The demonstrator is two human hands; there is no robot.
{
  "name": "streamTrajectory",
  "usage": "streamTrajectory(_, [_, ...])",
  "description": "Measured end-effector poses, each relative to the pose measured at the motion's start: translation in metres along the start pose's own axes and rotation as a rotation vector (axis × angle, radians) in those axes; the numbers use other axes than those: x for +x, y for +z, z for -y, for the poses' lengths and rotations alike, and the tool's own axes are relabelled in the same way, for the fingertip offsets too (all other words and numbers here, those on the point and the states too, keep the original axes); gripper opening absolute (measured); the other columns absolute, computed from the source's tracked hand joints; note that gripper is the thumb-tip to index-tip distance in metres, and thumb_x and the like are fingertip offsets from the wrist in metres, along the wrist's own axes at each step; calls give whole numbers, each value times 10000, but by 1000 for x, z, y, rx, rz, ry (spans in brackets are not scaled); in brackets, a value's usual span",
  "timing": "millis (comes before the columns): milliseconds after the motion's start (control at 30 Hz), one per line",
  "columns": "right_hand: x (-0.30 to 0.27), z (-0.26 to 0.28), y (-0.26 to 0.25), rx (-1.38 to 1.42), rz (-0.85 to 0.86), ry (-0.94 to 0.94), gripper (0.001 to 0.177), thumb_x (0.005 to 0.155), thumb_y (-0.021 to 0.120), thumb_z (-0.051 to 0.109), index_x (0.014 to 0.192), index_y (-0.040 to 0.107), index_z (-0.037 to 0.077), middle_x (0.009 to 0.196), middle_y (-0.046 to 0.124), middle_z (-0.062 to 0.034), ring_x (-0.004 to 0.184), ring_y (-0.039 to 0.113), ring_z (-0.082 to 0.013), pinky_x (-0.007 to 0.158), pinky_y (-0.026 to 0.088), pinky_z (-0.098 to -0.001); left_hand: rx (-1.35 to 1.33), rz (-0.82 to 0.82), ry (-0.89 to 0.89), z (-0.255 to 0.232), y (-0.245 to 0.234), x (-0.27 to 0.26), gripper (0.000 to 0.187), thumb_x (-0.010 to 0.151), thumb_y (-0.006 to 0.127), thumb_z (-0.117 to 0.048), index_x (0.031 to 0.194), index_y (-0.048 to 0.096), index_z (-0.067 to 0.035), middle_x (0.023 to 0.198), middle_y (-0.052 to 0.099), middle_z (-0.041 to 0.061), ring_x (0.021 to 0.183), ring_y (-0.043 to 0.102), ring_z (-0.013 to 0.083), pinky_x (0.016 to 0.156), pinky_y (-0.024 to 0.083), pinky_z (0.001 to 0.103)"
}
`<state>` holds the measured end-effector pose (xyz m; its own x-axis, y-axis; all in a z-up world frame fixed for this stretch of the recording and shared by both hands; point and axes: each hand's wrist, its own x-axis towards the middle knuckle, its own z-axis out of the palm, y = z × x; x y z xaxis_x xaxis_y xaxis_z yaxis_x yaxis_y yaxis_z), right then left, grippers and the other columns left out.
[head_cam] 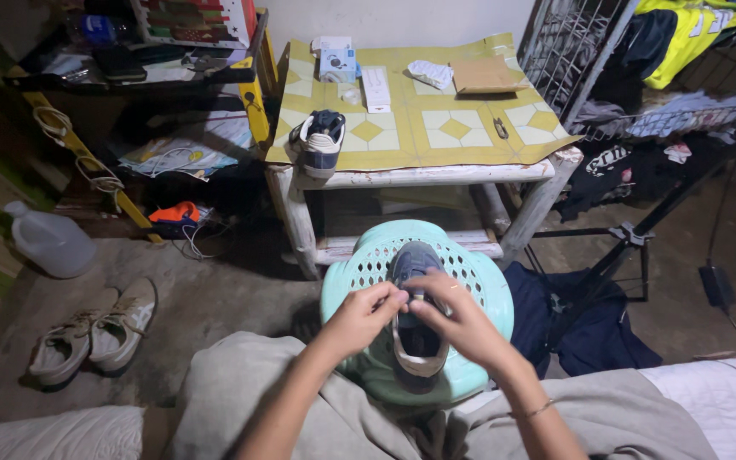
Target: The person removes a shoelace from a sneaker, then applies a strip of white tape to the shoe's upper and trims the excess with scissors. They repeat the taping and trimming on the same shoe before placing it on a nearby table.
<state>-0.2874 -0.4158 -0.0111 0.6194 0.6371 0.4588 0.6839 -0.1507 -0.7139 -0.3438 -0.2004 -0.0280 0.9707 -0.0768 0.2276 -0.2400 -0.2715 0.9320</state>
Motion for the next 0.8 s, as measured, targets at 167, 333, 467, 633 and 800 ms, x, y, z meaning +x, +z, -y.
streamTrajectory(167, [5,5,7,121,-63,238,203,970,655,174,1081,700,9,1033,740,-133,1017,669,-227,879,540,-373,-76,26,-82,3,0,-1,288,1055,601,-274,931,698,-33,675,549,-23,635,483,59,572,420,250])
streamTrajectory(333, [14,-8,-19,-24,-277,302,231,1023,594,195,1002,707,-5,873,768,-89,859,684,-113,796,534,-293,-140,81,-153,18,-16,-14,247,1034,578,-249,974,716,-53,739,611,-24,648,529,53,593,454,236])
streamTrajectory(467, [24,-17,-26,-32,-309,399,238,1010,606,214,967,687,-5,793,750,-74,773,682,-118,733,531,-294,-277,203,14,32,-21,-17,213,1055,604,-212,1057,714,-29,876,697,-2,822,631,51,771,524,217])
streamTrajectory(633, [38,-36,-12,-167,-357,394,242,976,652,236,1051,680,7,895,710,-120,787,645,-222,734,515,-340,-163,83,-19,54,-13,-8,207,1019,717,-162,1030,752,42,854,637,24,770,561,80,673,460,231])
streamTrajectory(800, [40,-61,10,-252,-441,255,291,861,754,229,1050,653,32,1007,638,-160,981,628,-296,900,503,-396,-491,-215,-134,91,2,36,186,941,722,-137,1044,721,18,879,730,23,774,693,92,714,574,252])
